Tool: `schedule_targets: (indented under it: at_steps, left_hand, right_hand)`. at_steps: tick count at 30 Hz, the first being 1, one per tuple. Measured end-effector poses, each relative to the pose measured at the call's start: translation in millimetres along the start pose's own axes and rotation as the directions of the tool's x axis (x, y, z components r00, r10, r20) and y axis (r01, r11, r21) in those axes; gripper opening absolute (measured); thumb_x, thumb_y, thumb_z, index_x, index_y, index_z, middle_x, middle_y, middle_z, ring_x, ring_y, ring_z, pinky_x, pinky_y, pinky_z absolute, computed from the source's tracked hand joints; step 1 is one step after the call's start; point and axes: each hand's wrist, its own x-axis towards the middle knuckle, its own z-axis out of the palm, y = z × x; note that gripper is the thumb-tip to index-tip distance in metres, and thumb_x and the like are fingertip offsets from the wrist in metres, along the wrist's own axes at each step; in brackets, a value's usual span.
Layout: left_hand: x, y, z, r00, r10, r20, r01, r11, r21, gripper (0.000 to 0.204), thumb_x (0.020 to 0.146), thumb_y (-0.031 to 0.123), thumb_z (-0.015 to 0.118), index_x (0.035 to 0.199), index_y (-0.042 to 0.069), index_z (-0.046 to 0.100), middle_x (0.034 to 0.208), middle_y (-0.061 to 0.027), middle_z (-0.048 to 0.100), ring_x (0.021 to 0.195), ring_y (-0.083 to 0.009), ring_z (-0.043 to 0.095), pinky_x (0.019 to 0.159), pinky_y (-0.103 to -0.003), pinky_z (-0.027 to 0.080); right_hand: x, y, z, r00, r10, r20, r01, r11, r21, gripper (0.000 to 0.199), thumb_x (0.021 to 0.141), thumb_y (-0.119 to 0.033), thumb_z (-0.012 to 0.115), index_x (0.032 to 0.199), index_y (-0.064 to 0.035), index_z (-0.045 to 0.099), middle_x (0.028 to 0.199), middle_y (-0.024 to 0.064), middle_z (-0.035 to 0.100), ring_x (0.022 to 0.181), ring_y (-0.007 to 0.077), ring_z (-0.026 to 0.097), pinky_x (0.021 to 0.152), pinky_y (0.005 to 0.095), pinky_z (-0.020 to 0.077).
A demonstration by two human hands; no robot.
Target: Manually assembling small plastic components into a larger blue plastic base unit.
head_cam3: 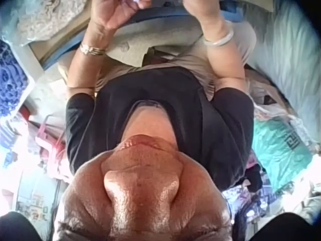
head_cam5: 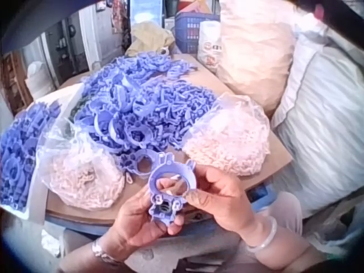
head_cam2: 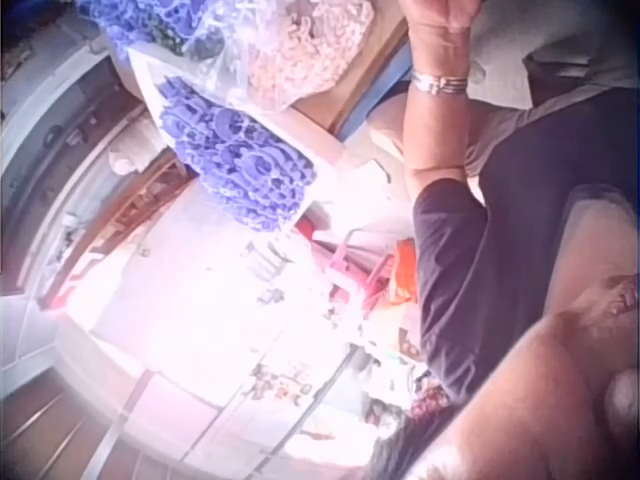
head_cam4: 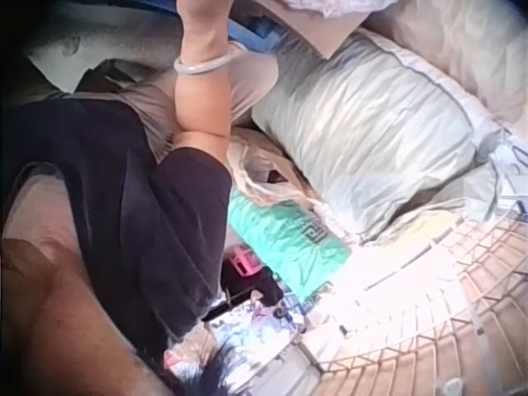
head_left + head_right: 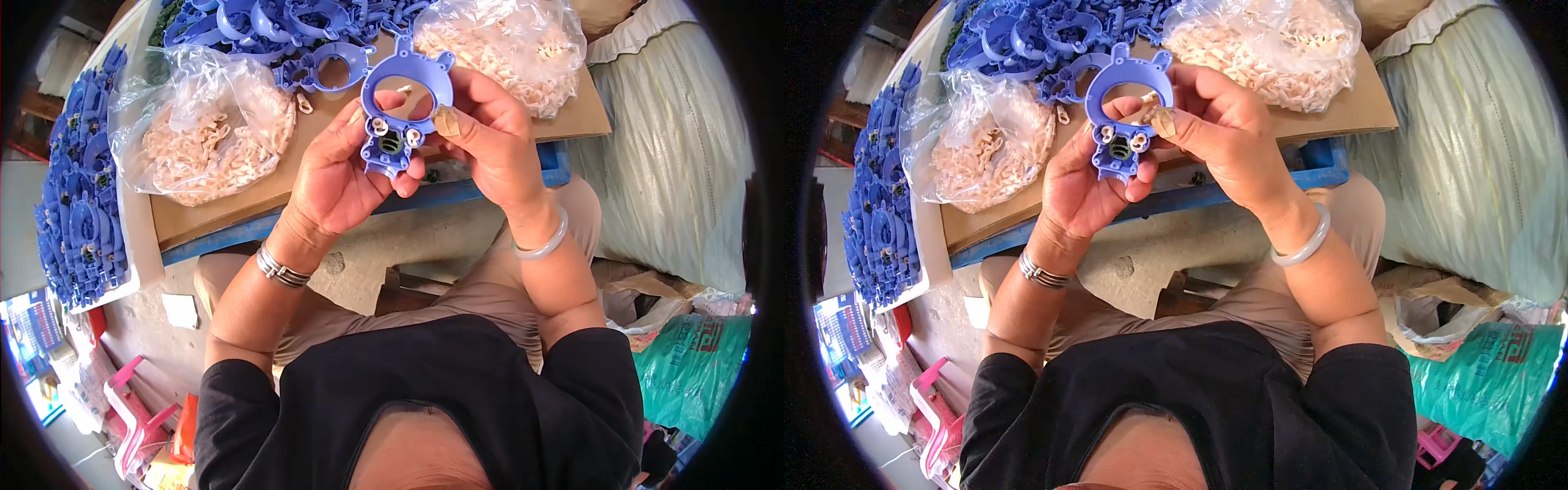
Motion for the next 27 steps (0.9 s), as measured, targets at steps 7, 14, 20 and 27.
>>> schedule_targets:
  at_steps: [7, 14, 20, 27]
  left_hand:
    - [-1, -1, 18, 0.970, 0.206, -0.128, -0.123, 0.872, 0.474, 0.044, 0.086, 0.022, 0.052, 0.121, 0.001, 0.036, 0.104, -0.0144, 0.055, 0.084, -0.0264, 0.060, 0.068, -0.034, 0.053]
    - [0, -8, 17, 0.918, 0.364, -0.159, -0.208, 0.782, 0.587, 0.048, 0.076, 0.002, 0.063, 0.119, 0.001, 0.044, 0.099, -0.0080, 0.058, 0.082, -0.0141, 0.058, 0.063, -0.025, 0.051]
    - [-3, -6, 11, 0.935, 0.313, -0.166, -0.158, 0.787, 0.596, 0.040, 0.078, 0.002, 0.061, 0.116, 0.001, 0.048, 0.086, -0.0054, 0.061, 0.072, -0.0120, 0.058, 0.055, -0.022, 0.046]
    - [-1, -2, 15, 0.946, 0.257, -0.198, -0.107, 0.823, 0.558, 0.036, 0.082, 0.005, 0.057, 0.116, 0.001, 0.048, 0.092, -0.0065, 0.060, 0.075, -0.0142, 0.059, 0.058, -0.025, 0.049]
  right_hand:
    - [-2, 2, -6, 0.997, -0.064, -0.051, 0.061, 0.997, -0.049, 0.037, 0.081, -0.009, 0.058, 0.113, 0.0057, 0.047, 0.088, 0.0067, 0.059, 0.064, 0.0081, 0.054, 0.048, 0.0193, 0.0423]
    - [-8, 2, 11, 0.990, -0.129, -0.060, 0.122, 0.986, -0.111, 0.036, 0.082, -0.007, 0.057, 0.114, 0.0070, 0.046, 0.087, 0.0081, 0.059, 0.065, 0.0105, 0.056, 0.054, 0.0218, 0.0473]
    - [-12, 9, 13, 0.972, -0.231, -0.033, 0.218, 0.952, -0.216, 0.034, 0.084, -0.006, 0.055, 0.114, 0.0074, 0.046, 0.088, 0.0080, 0.059, 0.068, 0.0105, 0.056, 0.058, 0.0221, 0.0480]
    - [-9, 12, 11, 0.971, -0.223, -0.083, 0.201, 0.956, -0.216, 0.034, 0.083, -0.006, 0.056, 0.112, 0.0077, 0.046, 0.087, 0.0083, 0.058, 0.065, 0.0109, 0.054, 0.059, 0.0238, 0.0493]
